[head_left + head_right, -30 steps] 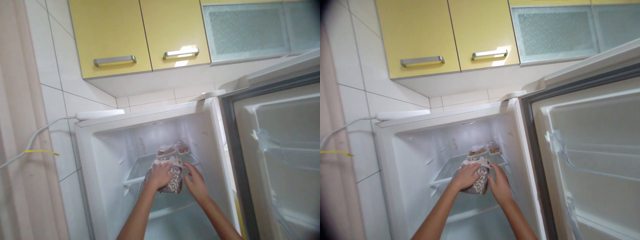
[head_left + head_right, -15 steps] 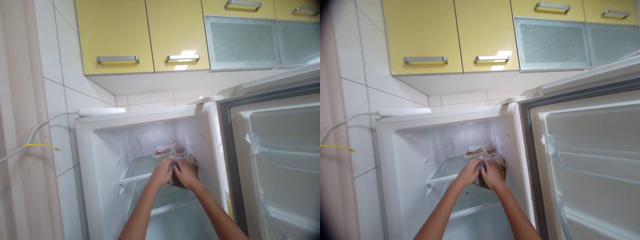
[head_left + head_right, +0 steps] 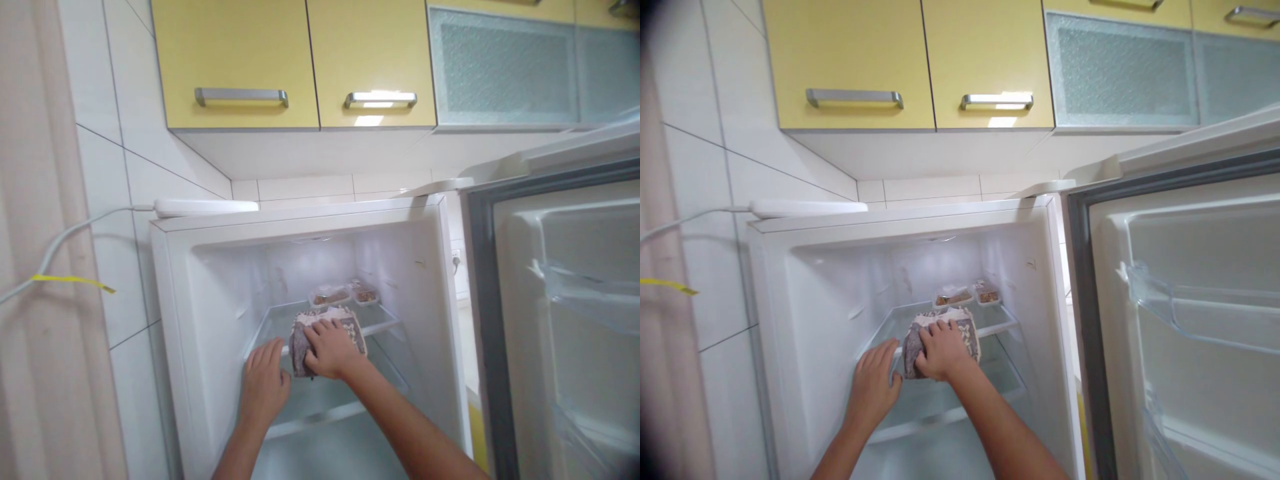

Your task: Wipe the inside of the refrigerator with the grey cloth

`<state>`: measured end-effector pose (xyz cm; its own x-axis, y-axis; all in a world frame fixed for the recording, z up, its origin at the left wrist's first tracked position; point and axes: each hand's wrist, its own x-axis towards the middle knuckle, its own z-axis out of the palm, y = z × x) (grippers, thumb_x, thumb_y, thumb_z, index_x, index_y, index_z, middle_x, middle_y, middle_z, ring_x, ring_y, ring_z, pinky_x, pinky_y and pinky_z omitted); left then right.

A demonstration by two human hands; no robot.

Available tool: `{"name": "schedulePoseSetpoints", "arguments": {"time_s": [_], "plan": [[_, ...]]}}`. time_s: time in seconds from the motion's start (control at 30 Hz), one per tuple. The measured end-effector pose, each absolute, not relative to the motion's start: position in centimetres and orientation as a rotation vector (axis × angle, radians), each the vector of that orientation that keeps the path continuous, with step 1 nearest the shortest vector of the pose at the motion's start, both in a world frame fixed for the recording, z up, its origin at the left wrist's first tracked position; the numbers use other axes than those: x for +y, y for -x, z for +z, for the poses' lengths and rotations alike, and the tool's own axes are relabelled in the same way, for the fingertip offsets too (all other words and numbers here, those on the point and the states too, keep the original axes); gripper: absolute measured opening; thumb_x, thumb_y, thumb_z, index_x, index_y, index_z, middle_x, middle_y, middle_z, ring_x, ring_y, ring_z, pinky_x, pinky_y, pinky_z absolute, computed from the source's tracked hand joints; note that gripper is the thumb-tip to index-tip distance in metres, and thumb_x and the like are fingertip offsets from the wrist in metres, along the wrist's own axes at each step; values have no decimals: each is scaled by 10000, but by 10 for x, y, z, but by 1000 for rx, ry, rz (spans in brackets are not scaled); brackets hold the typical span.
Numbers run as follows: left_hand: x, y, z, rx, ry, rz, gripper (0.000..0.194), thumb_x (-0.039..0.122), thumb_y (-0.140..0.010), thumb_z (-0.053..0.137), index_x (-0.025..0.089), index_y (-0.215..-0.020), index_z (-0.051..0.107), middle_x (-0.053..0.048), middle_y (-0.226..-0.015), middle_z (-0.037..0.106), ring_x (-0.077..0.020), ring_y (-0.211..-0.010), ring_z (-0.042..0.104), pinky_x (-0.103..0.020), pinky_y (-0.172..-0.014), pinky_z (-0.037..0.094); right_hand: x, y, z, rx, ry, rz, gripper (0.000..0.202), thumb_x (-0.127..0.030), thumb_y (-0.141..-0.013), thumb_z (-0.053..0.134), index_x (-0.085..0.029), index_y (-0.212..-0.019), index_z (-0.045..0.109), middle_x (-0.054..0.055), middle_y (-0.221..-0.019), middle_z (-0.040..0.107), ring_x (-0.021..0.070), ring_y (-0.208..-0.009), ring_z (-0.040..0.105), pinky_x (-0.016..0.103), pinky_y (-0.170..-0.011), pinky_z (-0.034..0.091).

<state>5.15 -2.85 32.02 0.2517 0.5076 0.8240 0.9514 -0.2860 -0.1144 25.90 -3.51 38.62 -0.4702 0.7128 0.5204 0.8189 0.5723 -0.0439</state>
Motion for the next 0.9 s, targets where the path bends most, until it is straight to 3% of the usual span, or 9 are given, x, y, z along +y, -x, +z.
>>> {"name": "schedulePoseSetpoints", "arguments": {"time_s": [0.2, 0.33, 0.53, 0.7, 0.77, 0.9], "plan": [[-29, -51, 322, -1323, 1888, -952, 597, 106, -705, 547, 148, -1300, 543, -151, -1292, 680, -303, -1217, 606, -479, -1117, 422, -19, -228, 397, -2359, 1181, -279, 476, -450, -968, 360, -225, -1299, 618, 120, -1281, 698, 280, -1209, 608, 492, -1045, 411], [-35, -51, 327, -1337, 1906, -890, 549, 98, -749, 529, 166, -1292, 563, -134, -1303, 685, -287, -1224, 612, -456, -1119, 427, -13, -240, 398, -2331, 1211, -275, 502, -518, -980, 362, -247, -1320, 615, 89, -1317, 696, 255, -1215, 617, 428, -1032, 428], [-39, -51, 329, -1322, 1906, -817, 490, 98, -839, 468, 151, -1315, 574, -130, -1340, 674, -271, -1254, 596, -446, -1131, 409, -11, -315, 395, -2187, 1417, -265, 487, -495, -997, 350, -241, -1268, 666, 100, -1256, 727, 254, -1137, 658, 384, -951, 457], [-38, -54, 327, -1319, 1878, -829, 484, 92, -851, 445, 116, -1315, 579, -148, -1334, 667, -284, -1249, 588, -466, -1139, 387, -23, -380, 387, -2084, 1522, -279, 461, -417, -997, 385, -239, -1362, 602, 97, -1326, 689, 241, -1223, 603, 390, -1060, 389], [-38, -54, 326, -1302, 1874, -835, 477, 92, -855, 444, 107, -1312, 582, -150, -1327, 668, -289, -1244, 586, -468, -1137, 381, -28, -387, 383, -2091, 1523, -284, 529, -496, -962, 467, -226, -1406, 563, 106, -1390, 648, 266, -1300, 547, 428, -1129, 335], [-38, -55, 325, -1295, 1865, -842, 468, 93, -858, 443, 100, -1305, 581, -149, -1313, 671, -292, -1230, 582, -470, -1125, 387, -30, -386, 371, -2165, 1519, -339, 897, -639, -770, 681, -178, -1503, 447, 171, -1523, 513, 380, -1382, 448, 555, -1188, 252]]}}
